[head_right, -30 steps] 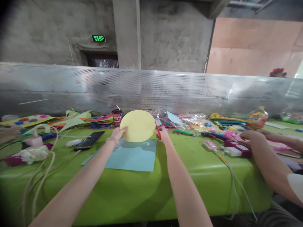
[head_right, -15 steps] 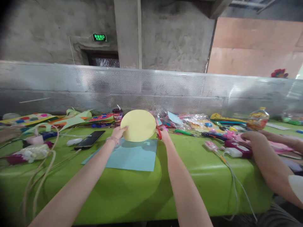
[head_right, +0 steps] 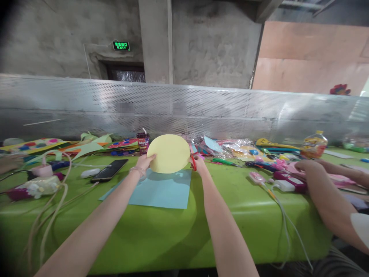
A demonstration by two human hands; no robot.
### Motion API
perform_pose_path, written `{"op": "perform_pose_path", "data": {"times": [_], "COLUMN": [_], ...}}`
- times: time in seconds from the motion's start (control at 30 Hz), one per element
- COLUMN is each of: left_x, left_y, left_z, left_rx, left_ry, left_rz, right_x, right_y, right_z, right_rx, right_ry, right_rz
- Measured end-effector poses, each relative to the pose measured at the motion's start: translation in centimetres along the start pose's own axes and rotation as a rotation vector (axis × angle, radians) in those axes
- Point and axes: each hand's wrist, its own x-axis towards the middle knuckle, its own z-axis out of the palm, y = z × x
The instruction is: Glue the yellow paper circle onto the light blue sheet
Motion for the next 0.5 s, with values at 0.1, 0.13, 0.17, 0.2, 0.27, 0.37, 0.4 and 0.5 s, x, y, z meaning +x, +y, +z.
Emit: {"op": "perform_pose_path", "data": {"times": [0.1,0.13,0.17,0.2,0.27,0.37,0.4,0.5], "left_x": [0.00,0.00,-0.01,-0.02,-0.05,-0.13,-0.17,-0.40], "left_y": [-0.01,-0.01,-0.01,-0.01,0.00,0.06,0.10,0.29], "left_z": [0.02,0.03,0.04,0.04,0.05,0.05,0.04,0.02], "left_rx": [-0.007,-0.008,-0.009,-0.009,-0.006,0.004,0.009,0.024], "left_ry": [0.002,0.003,0.002,0.001,-0.003,-0.016,-0.020,-0.030], "left_rz": [0.007,0.012,0.017,0.021,0.023,0.013,0.009,0.000], "right_x": [-0.02,-0.03,-0.04,-0.05,-0.07,-0.16,-0.22,-0.54], "right_y": [0.03,0.04,0.05,0.05,0.04,-0.02,-0.07,-0.25], "right_z": [-0.03,-0.05,-0.07,-0.08,-0.11,-0.12,-0.12,-0.12], "right_rx": [-0.005,-0.006,-0.008,-0.010,-0.015,-0.026,-0.031,-0.043], "right_ry": [-0.003,-0.004,-0.005,-0.006,-0.007,-0.005,-0.003,0.001], "right_rz": [-0.013,-0.017,-0.020,-0.022,-0.024,-0.028,-0.029,-0.034]}}
